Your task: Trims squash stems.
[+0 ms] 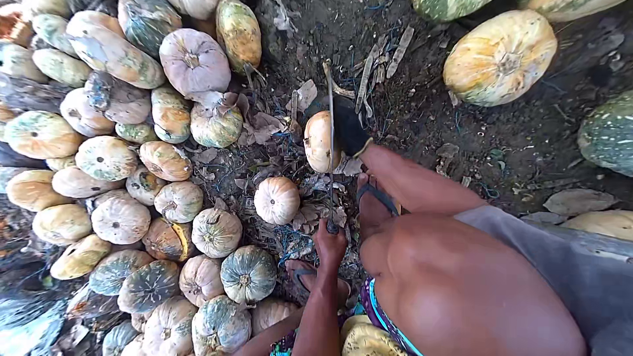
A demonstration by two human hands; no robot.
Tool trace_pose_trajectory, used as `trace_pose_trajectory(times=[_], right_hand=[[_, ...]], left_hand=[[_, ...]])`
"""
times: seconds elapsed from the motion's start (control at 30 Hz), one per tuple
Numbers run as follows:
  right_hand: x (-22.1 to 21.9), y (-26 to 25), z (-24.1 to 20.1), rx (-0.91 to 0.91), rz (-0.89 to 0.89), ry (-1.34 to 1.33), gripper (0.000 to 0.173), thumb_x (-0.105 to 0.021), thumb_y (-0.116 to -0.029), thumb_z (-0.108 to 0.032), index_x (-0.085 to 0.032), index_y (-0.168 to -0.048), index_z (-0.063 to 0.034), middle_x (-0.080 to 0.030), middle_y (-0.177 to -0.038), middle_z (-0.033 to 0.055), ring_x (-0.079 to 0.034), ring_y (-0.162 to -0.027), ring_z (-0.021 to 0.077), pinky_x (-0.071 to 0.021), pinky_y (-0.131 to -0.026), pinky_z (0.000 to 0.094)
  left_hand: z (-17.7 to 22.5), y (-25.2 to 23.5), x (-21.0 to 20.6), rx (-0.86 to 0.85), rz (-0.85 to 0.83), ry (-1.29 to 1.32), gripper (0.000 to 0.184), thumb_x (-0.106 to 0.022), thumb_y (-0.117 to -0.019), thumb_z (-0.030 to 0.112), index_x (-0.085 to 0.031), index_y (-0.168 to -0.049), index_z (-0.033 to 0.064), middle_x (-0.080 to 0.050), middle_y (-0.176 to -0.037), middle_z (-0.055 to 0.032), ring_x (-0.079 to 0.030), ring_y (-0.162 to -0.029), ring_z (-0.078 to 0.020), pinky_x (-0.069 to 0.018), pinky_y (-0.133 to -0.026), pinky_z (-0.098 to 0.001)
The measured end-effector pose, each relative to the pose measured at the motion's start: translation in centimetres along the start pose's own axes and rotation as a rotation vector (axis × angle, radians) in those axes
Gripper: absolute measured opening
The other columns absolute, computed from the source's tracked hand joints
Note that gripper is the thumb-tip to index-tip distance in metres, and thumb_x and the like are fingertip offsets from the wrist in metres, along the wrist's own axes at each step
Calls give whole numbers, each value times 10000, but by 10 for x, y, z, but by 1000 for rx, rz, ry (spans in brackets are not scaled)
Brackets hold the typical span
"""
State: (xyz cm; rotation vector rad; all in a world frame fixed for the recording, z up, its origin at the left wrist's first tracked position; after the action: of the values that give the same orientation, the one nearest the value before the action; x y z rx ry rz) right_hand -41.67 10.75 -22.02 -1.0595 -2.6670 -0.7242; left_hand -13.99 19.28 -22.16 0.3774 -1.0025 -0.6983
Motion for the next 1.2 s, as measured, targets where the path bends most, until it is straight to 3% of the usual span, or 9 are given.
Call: trace_pose_trajectory(times=[0.3,0.47,0.53,0.57,0.63,0.7,0.9,1.03,1.2], right_hand=[[-14,-14,-4,-6,-78,253,527,-177,-1137,-234,-474,-1471,45,-561,-1429,266,-518,-1379,368,-398,-1164,499],[57,-46,-66,586,566,35,453,-352,-1079,-178,-601,-1325,109,-598,-1360,301,-540,-1356,349,-391,-1189,436],[68,-74,-80,745,787,93,320,-496,-1009,-199,-724,-1055,20,-699,-1066,190,-668,-1093,286,-534,-974,434],[64,-77,-81,690,705,186,272,-531,-986,-232,-714,-987,-31,-703,-1003,131,-677,-1033,239,-551,-901,413],[35,-79,-71,595,293,380,480,-490,-1052,-328,-607,-1368,14,-555,-1466,202,-450,-1441,323,-342,-1215,478],[16,-98,-69,642,256,481,598,-399,-1072,-401,-480,-1512,-4,-387,-1609,225,-305,-1535,356,-223,-1279,485],[-6,-114,-56,506,218,551,631,-330,-1082,-449,-472,-1520,-18,-397,-1616,190,-309,-1537,334,-178,-1287,493],[19,-105,-88,458,337,88,479,-398,-1096,-288,-542,-1445,7,-507,-1523,199,-462,-1448,290,-374,-1217,418],[0,-76,-38,298,309,34,489,-270,-1115,-202,-557,-1388,86,-563,-1430,265,-489,-1411,328,-351,-1215,416]], left_hand=[[55,-62,18,-21,47,-114,368,-717,-868,200,-683,-1197,39,-749,-938,-159,-740,-883,-321,-578,-810,-543],[65,-65,17,-32,21,-170,354,-713,-885,217,-677,-1193,45,-749,-918,-156,-743,-866,-330,-582,-795,-554],[63,-68,17,-34,40,-200,340,-712,-872,210,-687,-1169,46,-745,-885,-149,-740,-846,-329,-577,-778,-554],[61,-69,16,-30,47,-212,343,-714,-863,205,-690,-1166,46,-744,-882,-151,-738,-843,-333,-576,-773,-559],[60,-70,13,29,13,-239,385,-717,-876,216,-675,-1225,58,-750,-944,-171,-740,-906,-358,-576,-813,-579],[69,-85,24,30,3,-260,411,-718,-893,239,-664,-1264,69,-751,-998,-181,-738,-954,-367,-576,-844,-587],[64,-98,17,71,-58,-261,391,-708,-876,220,-668,-1236,72,-744,-1025,-170,-729,-986,-345,-571,-868,-585],[63,-107,34,-7,23,-115,399,-701,-873,217,-675,-1236,52,-737,-970,-160,-724,-914,-324,-572,-830,-563],[86,-143,32,-63,52,-15,414,-736,-884,192,-647,-1249,20,-723,-959,-206,-712,-904,-370,-561,-821,-594]])
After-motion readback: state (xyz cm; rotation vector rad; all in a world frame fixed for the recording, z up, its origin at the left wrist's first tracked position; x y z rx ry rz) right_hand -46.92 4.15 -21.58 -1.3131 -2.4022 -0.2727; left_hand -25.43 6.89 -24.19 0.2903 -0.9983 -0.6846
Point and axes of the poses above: each hand's wrist, its own y-axis away from the middle knuckle, its own x-axis out of the back of the hand, z = x × y, the point moved 3 cm from there along -y, towards the middle knuckle
